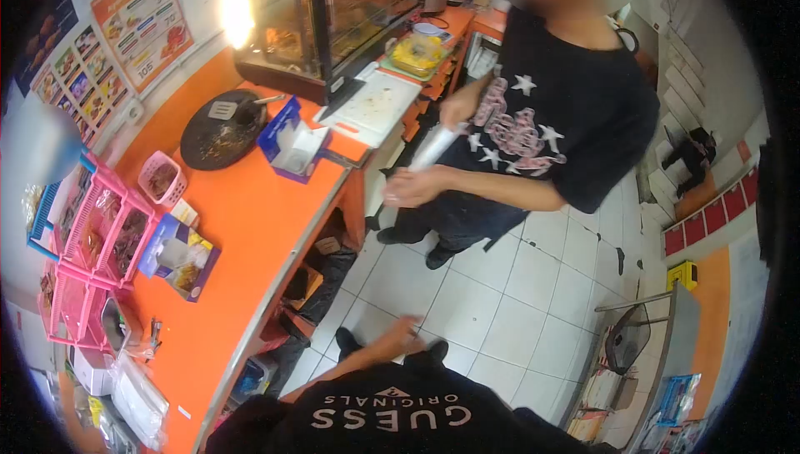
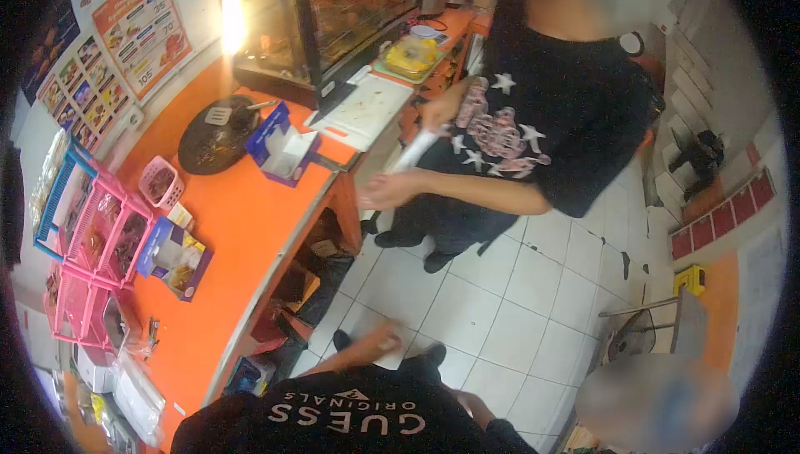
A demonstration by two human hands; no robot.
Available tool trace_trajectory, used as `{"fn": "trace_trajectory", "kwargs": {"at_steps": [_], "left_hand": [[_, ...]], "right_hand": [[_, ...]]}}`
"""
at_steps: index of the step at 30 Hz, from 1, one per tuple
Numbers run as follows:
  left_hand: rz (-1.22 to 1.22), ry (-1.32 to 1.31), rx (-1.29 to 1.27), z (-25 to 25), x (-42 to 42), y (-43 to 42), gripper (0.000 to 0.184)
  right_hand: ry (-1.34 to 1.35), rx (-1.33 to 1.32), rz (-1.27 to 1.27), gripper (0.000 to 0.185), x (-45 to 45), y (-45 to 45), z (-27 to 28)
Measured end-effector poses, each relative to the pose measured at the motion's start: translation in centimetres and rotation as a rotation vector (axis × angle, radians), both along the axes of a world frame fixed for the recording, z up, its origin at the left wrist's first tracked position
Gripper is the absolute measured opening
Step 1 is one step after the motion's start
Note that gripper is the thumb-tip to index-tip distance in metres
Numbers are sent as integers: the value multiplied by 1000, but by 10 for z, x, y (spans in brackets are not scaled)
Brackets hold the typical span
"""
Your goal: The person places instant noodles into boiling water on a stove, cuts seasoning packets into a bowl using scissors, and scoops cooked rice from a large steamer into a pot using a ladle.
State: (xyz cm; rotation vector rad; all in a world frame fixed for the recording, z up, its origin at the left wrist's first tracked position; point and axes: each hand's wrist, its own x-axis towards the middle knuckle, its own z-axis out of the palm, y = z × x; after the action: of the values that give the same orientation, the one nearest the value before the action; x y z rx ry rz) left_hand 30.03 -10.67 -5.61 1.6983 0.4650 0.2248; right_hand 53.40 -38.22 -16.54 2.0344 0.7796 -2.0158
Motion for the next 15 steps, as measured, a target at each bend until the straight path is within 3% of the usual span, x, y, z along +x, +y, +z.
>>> {"fn": "trace_trajectory", "kwargs": {"at_steps": [3, 5, 7, 8, 9, 10, 11, 12, 13, 14, 15], "left_hand": [[-530, 14, 131, -89, 90, -65, 51], [-760, 226, 219, -93, 135, -81, 48], [-556, 259, 114, -164, 163, -79, 46], [-401, 166, 74, -240, 159, -77, 44], [-407, -82, 801, -266, 150, -62, 37], [-232, 125, 614, -286, 124, -55, 31], [-688, 536, 892, -258, 121, -45, 31], [-533, 568, 799, -262, 93, -40, 28], [-309, 188, 701, -263, 58, -39, 26], [-564, 801, 439, -262, 47, -23, 31], [-539, 1073, 295, -253, 41, -14, 32]], "right_hand": [[-71, 50, -329, 56, 41, -85, -5], [-97, 134, -530, 54, 68, -129, -14], [-79, 230, -746, 51, 94, -165, -24], [-42, 278, -876, 50, 105, -179, -26], [54, 335, -1042, 49, 120, -186, -30], [224, 396, -1237, 48, 139, -189, -36], [435, 449, -1451, 47, 161, -186, -43], [580, 487, -1567, 46, 184, -175, -39], [571, 512, -1583, 45, 215, -161, -35], [415, 522, -1523, 41, 246, -142, -6], [258, 530, -1453, 37, 279, -118, 30]]}}
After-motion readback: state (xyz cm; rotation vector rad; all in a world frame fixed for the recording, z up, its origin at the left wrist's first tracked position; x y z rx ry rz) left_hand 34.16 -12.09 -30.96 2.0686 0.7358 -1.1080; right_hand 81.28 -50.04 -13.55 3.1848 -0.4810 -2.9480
